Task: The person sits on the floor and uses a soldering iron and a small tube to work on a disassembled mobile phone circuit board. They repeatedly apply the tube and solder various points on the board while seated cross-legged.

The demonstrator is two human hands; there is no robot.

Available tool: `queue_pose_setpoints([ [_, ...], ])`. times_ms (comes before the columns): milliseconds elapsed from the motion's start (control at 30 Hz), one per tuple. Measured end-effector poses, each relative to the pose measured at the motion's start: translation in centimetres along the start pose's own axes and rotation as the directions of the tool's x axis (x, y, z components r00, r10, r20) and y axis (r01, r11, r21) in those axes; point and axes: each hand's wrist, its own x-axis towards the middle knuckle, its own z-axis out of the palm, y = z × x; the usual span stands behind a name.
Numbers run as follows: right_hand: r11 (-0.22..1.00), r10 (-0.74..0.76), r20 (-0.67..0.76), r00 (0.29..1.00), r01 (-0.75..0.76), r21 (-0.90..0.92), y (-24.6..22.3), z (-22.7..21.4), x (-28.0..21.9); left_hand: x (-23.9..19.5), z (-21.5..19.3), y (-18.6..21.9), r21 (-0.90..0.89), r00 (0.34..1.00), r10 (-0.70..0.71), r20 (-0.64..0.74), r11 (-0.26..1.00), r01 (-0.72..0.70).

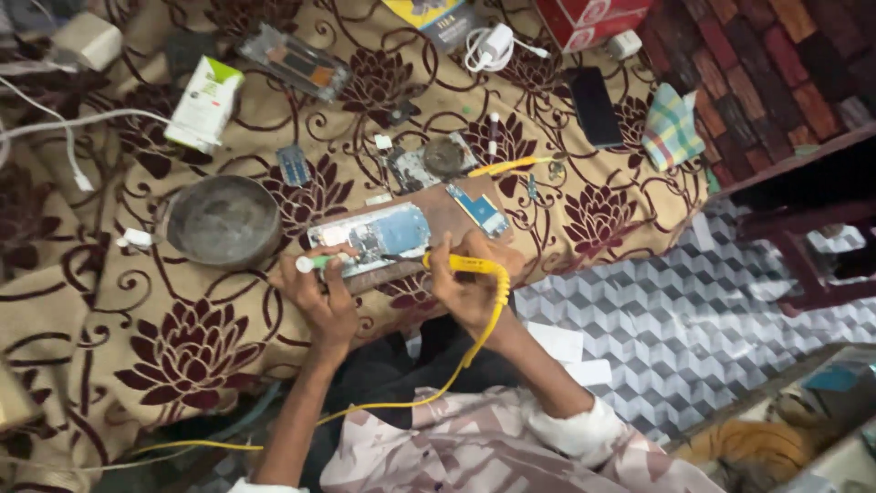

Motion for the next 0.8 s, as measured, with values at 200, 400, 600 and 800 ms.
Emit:
queue_pose_setpoints([
  [200, 0.985, 0.167, 0.145, 0.975, -0.170, 0.008, -3.3, -1.4, 1.4, 0.1, 0.5, -1.0, -0.005, 1.000, 0.025, -0.010, 1.000, -0.025],
  [400, 0.934, 0.353, 0.271, 0.896, -0.353, -0.051, -3.8, -2.5, 1.7, -0.4, 0.4, -1.1, 0.008, 1.000, 0.021, -0.004, 1.000, -0.021],
  [600, 0.997, 0.047, 0.254, 0.966, -0.060, 0.044, -2.9, -2.0, 1.0, -0.4, 0.8, -1.7, -0.013, 1.000, 0.014, -0.025, 1.000, -0.014],
  [800, 0.934, -0.140, 0.245, 0.960, 0.209, -0.289, -0.9, -2.9, -0.4, -0.6, 1.1, -1.9, -0.086, 0.997, -0.054, -0.049, 0.995, 0.050],
])
